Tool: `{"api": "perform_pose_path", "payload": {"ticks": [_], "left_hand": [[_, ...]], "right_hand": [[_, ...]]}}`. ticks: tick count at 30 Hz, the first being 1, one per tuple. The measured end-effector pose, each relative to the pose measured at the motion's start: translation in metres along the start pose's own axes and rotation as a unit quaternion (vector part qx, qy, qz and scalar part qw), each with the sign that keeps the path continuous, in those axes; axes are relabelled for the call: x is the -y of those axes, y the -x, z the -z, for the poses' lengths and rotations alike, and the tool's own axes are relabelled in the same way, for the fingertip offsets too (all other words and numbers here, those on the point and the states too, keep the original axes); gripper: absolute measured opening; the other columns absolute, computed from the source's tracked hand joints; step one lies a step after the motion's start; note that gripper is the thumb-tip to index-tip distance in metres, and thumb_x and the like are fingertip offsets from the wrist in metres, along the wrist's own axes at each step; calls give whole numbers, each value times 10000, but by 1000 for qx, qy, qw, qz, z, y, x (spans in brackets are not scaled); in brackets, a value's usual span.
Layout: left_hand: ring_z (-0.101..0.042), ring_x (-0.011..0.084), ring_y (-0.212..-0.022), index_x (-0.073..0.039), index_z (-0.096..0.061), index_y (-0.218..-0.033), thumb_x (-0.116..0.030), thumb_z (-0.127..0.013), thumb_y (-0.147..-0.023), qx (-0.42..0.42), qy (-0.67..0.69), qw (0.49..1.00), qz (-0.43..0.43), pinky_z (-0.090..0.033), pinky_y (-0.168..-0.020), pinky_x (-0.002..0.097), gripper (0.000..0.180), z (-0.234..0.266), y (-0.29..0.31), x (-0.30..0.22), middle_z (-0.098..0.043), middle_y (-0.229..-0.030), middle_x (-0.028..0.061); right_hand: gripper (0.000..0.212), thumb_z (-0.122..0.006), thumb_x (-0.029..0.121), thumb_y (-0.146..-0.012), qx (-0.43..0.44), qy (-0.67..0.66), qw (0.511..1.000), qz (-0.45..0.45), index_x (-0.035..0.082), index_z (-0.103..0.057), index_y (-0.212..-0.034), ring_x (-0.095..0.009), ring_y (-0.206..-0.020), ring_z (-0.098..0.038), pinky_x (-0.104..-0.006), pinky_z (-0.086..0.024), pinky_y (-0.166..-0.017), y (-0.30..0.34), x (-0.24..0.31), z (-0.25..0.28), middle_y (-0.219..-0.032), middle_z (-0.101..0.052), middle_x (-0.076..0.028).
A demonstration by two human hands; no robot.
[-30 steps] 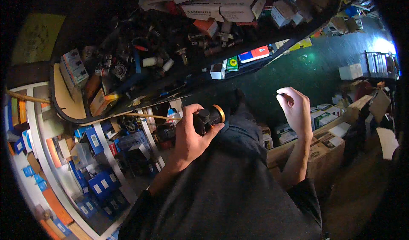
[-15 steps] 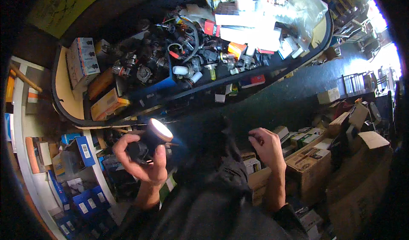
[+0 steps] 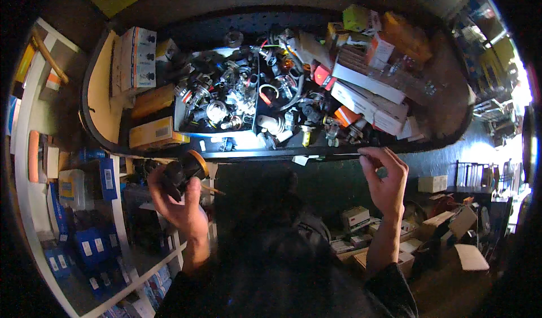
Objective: The person removes a bulb from the car's headlight assembly, walks into a parts shop to select a replacement, and returns to install the new bulb into the headlight. The person uses a flashlight to inspect the bulb and the headlight socket during the process.
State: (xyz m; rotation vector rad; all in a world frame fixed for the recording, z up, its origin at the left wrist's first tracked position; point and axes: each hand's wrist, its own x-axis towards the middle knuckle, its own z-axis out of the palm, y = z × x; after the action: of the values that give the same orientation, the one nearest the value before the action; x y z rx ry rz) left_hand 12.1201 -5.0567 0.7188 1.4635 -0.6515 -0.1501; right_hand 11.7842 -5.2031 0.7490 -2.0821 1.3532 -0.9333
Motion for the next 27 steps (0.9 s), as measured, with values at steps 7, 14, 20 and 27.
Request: {"api": "perform_pose_path", "payload": {"ticks": [7,14,20,27], "left_hand": [[-617,273,-1138,38,-557,-1366,-278,-763,-806,-105,37,992,-55,-523,-976,396,675,-18,14,5,-610,-1242,171],[-608,324,-1164,15,-538,-1341,-220,-709,-785,15,100,988,-119,-502,-1060,419,628,-27,-52,4,-582,-1297,177],[-561,330,-1124,-17,-503,-1223,-255,-681,-781,57,101,975,-188,-565,-969,459,532,-24,-105,1,-532,-1197,174],[-660,257,-1001,-64,-502,-1174,-276,-752,-782,71,148,977,-136,-557,-899,399,511,-17,-127,27,-599,-1151,129]], "right_hand": [[151,-770,69,-948,111,-55,992,2,46,-773,-1097,-61,-597,-553,-241,-416,-559,-47,22,-47,-725,-673,-34],[101,-750,81,-968,125,-51,991,5,41,-754,-1061,-119,-653,-658,-260,-475,-586,-76,48,-72,-813,-734,-70],[90,-754,75,-964,154,-51,987,15,44,-758,-1049,-105,-636,-646,-251,-464,-572,-90,67,-97,-812,-737,-65],[214,-777,23,-916,194,-48,976,90,50,-754,-1127,-132,-619,-677,-267,-480,-561,-110,101,-123,-835,-761,-70]]}}
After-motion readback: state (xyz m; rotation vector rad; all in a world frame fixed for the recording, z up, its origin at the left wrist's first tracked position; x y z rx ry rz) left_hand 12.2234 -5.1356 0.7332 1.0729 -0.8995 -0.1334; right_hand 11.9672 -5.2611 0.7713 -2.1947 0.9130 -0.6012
